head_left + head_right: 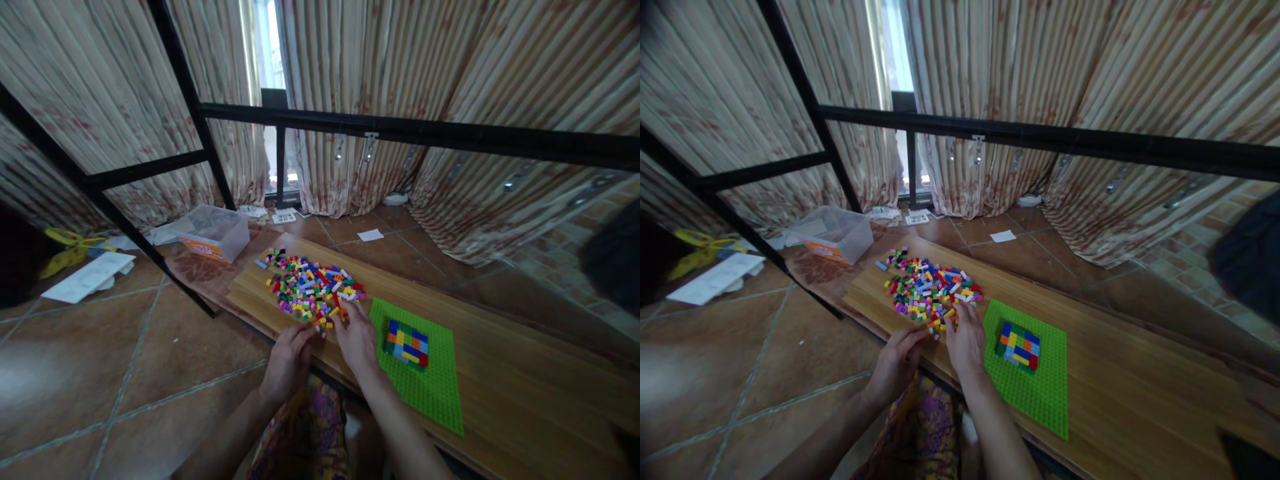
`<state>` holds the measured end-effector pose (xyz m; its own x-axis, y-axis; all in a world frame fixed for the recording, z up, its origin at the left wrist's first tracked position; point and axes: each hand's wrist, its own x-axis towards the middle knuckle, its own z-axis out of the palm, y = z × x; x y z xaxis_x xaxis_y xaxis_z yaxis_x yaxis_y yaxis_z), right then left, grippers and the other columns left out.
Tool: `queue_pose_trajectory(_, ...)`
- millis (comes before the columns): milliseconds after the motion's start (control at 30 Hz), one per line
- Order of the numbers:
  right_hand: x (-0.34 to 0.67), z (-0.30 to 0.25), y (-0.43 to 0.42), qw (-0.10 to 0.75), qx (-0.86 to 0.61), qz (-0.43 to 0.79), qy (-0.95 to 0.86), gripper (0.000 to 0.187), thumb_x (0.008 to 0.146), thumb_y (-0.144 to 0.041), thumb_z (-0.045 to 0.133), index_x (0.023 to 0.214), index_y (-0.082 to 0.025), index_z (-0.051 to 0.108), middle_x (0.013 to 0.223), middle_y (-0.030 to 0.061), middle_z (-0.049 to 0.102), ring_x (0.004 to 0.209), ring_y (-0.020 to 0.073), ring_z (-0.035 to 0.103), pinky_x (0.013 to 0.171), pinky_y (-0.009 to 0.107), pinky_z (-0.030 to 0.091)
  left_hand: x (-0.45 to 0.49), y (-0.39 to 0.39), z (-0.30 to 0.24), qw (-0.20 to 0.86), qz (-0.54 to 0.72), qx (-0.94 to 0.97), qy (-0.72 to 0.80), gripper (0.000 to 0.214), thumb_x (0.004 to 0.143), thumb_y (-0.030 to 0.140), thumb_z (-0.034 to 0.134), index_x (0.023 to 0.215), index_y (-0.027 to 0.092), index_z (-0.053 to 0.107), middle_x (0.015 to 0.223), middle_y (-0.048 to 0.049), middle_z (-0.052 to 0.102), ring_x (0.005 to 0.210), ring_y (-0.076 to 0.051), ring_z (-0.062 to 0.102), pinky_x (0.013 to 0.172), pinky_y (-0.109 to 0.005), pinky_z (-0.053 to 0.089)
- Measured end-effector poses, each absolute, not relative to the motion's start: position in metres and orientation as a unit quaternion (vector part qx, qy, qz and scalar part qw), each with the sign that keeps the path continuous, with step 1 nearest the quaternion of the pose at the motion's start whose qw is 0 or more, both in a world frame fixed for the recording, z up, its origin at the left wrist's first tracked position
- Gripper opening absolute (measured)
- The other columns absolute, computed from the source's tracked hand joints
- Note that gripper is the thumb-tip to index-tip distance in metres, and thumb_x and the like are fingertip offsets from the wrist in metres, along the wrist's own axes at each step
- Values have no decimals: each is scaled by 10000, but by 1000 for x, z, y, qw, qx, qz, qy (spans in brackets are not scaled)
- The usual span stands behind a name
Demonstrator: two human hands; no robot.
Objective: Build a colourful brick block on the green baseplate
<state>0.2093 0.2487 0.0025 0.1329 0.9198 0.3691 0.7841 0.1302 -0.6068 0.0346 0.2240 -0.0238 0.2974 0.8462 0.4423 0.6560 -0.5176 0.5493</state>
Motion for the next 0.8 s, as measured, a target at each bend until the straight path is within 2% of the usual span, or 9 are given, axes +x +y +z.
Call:
queue_pose_trajectory(133,224,0,235,434,-651,90,-617,275,914,-304,474,1090,-182,647,1087,100,656,938,206,631,832,350,505,37,239,-23,109,364,793,476,246,895,129,495,1072,211,646,1072,-70,670,1009,-197,617,904,-358,526)
queue_pose_trajectory(233,233,-7,212,429,-666,82,-604,264,925,-324,465,1027,-185,665,992,86,670,891,206,630,804,352,501,33,249,-26,95,383,776,492,229,897,129,481,1014,208,660,1033,-68,672,999,-196,617,901,-350,519)
queue_pose_trajectory(367,231,-16,186,406,-664,83,-622,246,940,-314,457,986,-196,668,984,77,674,924,203,624,819,338,489,15,267,-27,76,403,722,557,206,893,175,486,981,202,670,1002,-74,666,951,-203,621,859,-341,519)
queue_pose_trajectory(533,221,-18,184,376,-652,79,-654,228,943,-290,460,1024,-202,655,998,71,672,959,211,603,877,355,468,-20,310,-17,22,385,640,665,240,877,230,491,1026,189,675,1040,-94,644,1016,-245,598,917,-373,486)
queue_pose_trajectory(800,211,-24,206,322,-655,35,-683,204,928,-270,490,1020,-186,651,946,76,667,920,223,592,849,360,460,-34,375,-17,-20,297,595,747,353,851,126,444,1144,120,640,1081,-152,623,1065,-293,579,939,-403,461)
